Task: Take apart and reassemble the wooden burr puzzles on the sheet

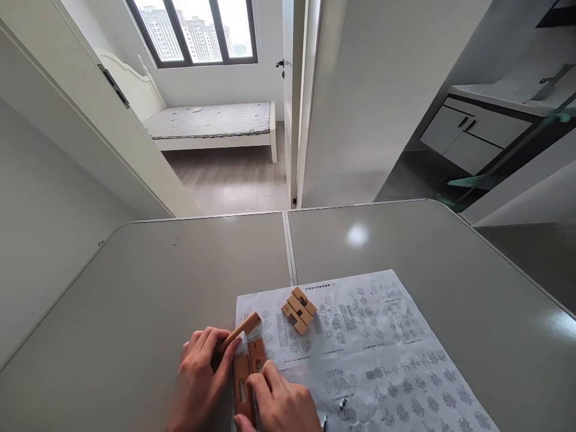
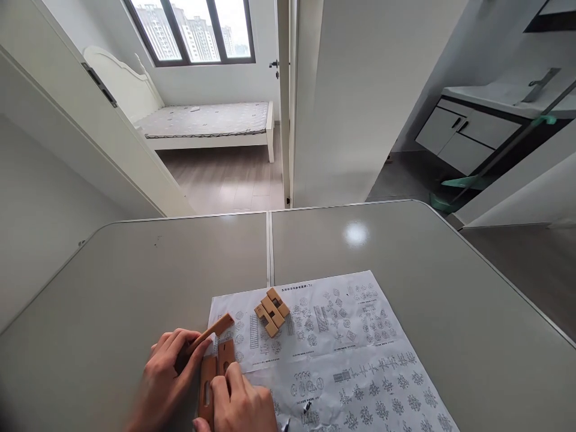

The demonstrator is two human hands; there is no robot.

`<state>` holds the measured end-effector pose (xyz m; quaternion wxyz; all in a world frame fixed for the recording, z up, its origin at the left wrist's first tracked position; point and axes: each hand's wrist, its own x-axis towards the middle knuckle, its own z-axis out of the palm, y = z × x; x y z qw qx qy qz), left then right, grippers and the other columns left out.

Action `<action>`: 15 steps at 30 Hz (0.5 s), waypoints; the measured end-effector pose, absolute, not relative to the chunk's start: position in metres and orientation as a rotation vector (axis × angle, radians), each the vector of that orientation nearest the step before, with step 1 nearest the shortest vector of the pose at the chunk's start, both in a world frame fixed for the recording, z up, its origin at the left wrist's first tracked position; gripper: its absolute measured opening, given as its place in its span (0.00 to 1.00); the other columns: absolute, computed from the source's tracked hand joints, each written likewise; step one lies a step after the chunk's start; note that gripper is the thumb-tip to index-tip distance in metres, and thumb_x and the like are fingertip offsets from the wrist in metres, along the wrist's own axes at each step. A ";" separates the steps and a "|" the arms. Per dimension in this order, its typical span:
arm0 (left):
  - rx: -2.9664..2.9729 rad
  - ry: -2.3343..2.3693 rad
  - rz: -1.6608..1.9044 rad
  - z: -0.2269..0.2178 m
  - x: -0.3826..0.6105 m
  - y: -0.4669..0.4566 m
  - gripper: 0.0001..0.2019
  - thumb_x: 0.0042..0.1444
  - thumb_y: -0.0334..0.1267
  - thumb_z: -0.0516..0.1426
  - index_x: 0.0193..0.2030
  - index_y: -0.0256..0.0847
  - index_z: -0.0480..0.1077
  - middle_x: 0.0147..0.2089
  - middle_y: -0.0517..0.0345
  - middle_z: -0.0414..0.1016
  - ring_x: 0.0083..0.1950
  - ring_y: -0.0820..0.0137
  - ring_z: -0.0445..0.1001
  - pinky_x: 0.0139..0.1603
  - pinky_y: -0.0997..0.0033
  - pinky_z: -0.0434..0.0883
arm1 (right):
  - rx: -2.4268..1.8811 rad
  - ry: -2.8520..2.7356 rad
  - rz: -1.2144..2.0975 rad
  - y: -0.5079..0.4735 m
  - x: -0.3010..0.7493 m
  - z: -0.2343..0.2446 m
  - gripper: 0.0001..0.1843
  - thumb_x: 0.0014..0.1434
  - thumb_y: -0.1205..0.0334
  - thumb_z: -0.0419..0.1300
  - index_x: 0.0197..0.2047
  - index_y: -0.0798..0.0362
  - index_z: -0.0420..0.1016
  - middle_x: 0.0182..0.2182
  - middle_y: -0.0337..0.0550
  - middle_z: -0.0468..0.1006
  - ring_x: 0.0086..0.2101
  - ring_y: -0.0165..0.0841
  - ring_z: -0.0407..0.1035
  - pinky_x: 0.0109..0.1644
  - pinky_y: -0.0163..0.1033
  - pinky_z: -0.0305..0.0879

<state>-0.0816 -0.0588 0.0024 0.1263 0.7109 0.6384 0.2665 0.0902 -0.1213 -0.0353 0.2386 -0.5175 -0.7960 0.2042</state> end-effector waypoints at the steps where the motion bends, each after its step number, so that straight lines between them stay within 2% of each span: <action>1: 2.004 1.869 0.790 0.005 -0.081 -0.060 0.22 0.67 0.62 0.55 0.33 0.47 0.74 0.32 0.59 0.80 0.37 0.60 0.77 0.44 0.62 0.72 | -1.439 -2.174 0.541 -0.122 0.086 -0.036 0.23 0.51 0.55 0.73 0.46 0.49 0.70 0.38 0.46 0.81 0.28 0.44 0.80 0.24 0.41 0.72; 3: 1.804 1.883 0.815 0.014 -0.078 -0.064 0.22 0.65 0.63 0.56 0.34 0.47 0.74 0.31 0.61 0.80 0.35 0.62 0.77 0.41 0.65 0.73 | -1.520 -2.141 0.527 -0.120 0.079 -0.035 0.27 0.48 0.55 0.75 0.48 0.50 0.71 0.39 0.49 0.81 0.30 0.47 0.80 0.27 0.44 0.75; 6: 1.429 1.927 0.847 0.026 -0.076 -0.072 0.24 0.62 0.66 0.58 0.36 0.46 0.74 0.30 0.63 0.79 0.31 0.65 0.77 0.33 0.72 0.74 | -1.654 -2.056 0.540 -0.115 0.069 -0.031 0.24 0.45 0.57 0.77 0.43 0.50 0.73 0.39 0.51 0.79 0.34 0.50 0.79 0.34 0.49 0.78; 8: 1.275 1.938 0.921 0.029 -0.076 -0.076 0.25 0.58 0.68 0.60 0.38 0.45 0.75 0.33 0.61 0.81 0.35 0.63 0.79 0.34 0.73 0.76 | -1.708 -2.021 0.557 -0.111 0.064 -0.028 0.23 0.44 0.58 0.79 0.39 0.51 0.74 0.39 0.52 0.78 0.36 0.51 0.78 0.38 0.53 0.79; 11: 1.174 1.973 1.005 0.027 -0.080 -0.080 0.28 0.54 0.70 0.61 0.38 0.44 0.75 0.33 0.58 0.81 0.38 0.61 0.81 0.38 0.72 0.78 | -1.700 -2.038 0.573 -0.108 0.057 -0.025 0.25 0.43 0.56 0.81 0.41 0.54 0.77 0.40 0.56 0.79 0.40 0.54 0.76 0.43 0.59 0.79; 13: 1.135 1.999 1.034 0.025 -0.084 -0.082 0.29 0.53 0.71 0.61 0.38 0.44 0.75 0.32 0.58 0.80 0.38 0.60 0.81 0.38 0.71 0.79 | -1.644 -2.073 0.565 -0.106 0.052 -0.025 0.26 0.44 0.54 0.81 0.43 0.56 0.79 0.41 0.59 0.80 0.43 0.56 0.76 0.48 0.63 0.78; 15: 1.114 1.995 1.046 0.025 -0.089 -0.083 0.29 0.52 0.72 0.62 0.38 0.44 0.75 0.32 0.57 0.80 0.36 0.60 0.81 0.36 0.70 0.80 | -1.603 -2.100 0.555 -0.106 0.047 -0.026 0.23 0.47 0.54 0.79 0.42 0.57 0.80 0.40 0.58 0.80 0.43 0.56 0.75 0.50 0.64 0.77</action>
